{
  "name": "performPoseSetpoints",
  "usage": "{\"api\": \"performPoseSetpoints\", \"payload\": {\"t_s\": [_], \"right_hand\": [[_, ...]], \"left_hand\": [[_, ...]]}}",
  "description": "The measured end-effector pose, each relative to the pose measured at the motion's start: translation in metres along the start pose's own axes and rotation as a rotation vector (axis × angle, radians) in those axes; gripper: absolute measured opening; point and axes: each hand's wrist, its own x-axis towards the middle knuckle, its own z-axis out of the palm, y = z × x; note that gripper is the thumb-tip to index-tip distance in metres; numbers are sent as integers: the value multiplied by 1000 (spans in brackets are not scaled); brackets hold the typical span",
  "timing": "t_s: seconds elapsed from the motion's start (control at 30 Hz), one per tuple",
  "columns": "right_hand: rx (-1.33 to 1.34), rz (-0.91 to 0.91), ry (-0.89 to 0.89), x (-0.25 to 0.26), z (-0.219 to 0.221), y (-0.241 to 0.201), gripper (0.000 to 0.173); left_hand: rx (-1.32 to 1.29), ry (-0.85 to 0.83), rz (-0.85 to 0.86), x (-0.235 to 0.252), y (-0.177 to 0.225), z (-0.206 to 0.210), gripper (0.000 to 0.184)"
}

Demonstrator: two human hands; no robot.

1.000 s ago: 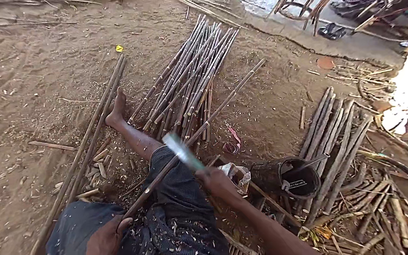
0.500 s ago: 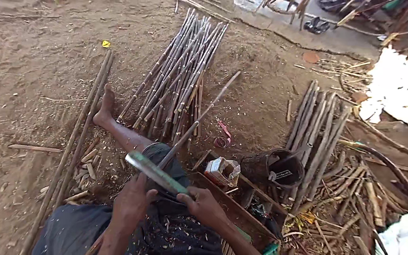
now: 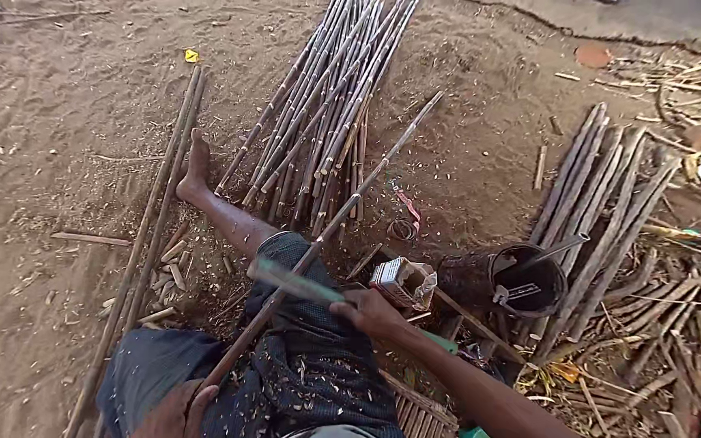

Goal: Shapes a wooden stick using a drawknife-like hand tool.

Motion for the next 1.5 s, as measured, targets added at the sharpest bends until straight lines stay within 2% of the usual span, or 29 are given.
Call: {"api": "performPoseSetpoints", "payload": {"t_s": [0.07, 0.17, 0.2, 0.3, 0.33, 0.37, 0.47, 0.5, 0.6, 0.63, 0.7, 0.77, 0.83, 0.9, 1.0, 1.03, 1.1, 1.17, 1.27, 1.3, 1.4, 1.43, 1.5], "right_hand": [[-37, 6, 9, 0, -7, -2, 51], [309, 218, 333, 25, -21, 24, 57], [300, 204, 334, 21, -17, 22, 59], [-51, -6, -48, -13, 2, -10, 52], [-87, -3, -77, -16, 1, -12, 51], [-31, 48, -11, -9, -7, -6, 51], [254, 226, 362, 22, -24, 25, 58], [223, 194, 349, 19, -21, 22, 58], [-103, -24, 11, -8, -5, -3, 50], [-118, -1, 4, -8, -9, -4, 50], [63, 165, 197, 8, -28, 8, 53], [146, 224, 362, 17, -31, 16, 56], [42, 126, 254, 4, -23, 4, 50], [75, 133, 148, 0, -28, 8, 49], [199, 212, 309, 16, -44, 26, 54], [186, 192, 297, 13, -39, 23, 54], [-2, 37, 126, -4, -23, 8, 49], [-57, 35, 50, -6, -23, 8, 49], [213, 209, 338, 20, -37, 29, 57], [204, 197, 345, 19, -34, 27, 56], [-113, -20, -5, -12, -12, -4, 48], [-131, -12, -44, -14, -11, -7, 49], [67, 138, 130, 4, -26, 4, 52]], "left_hand": [[-14, 17, 16, -4, -8, 9, 55], [-44, 63, 31, -8, -14, 25, 52], [-54, 77, 37, -8, -16, 28, 51], [-94, 75, 24, -8, -23, 36, 50], [-120, 54, 18, -8, -27, 37, 50], [-151, 33, 21, -6, -31, 38, 49], [-254, -11, 39, -2, -36, 38, 45], [-274, -17, 48, 0, -37, 36, 44], [-275, -33, 86, 4, -43, 29, 43], [-260, -44, 99, 5, -44, 28, 44], [-242, -53, 117, 8, -45, 32, 49], [-242, -51, 116, 7, -47, 35, 52], [-266, -51, 101, 6, -51, 33, 54], [-282, -85, 87, 3, -56, 28, 54], [-237, -81, 87, 5, -52, 32, 56], [-232, -63, 83, 5, -51, 34, 54], [-269, -52, 66, 5, -54, 30, 49], [-347, -56, 61, 6, -59, 28, 42], [-403, -52, 61, 6, -57, 32, 35], [-398, -51, 65, 7, -57, 32, 36], [-365, -14, 89, 8, -59, 31, 38], [-347, -5, 96, 7, -61, 32, 39], [-300, 20, 105, 8, -59, 36, 42]]}}
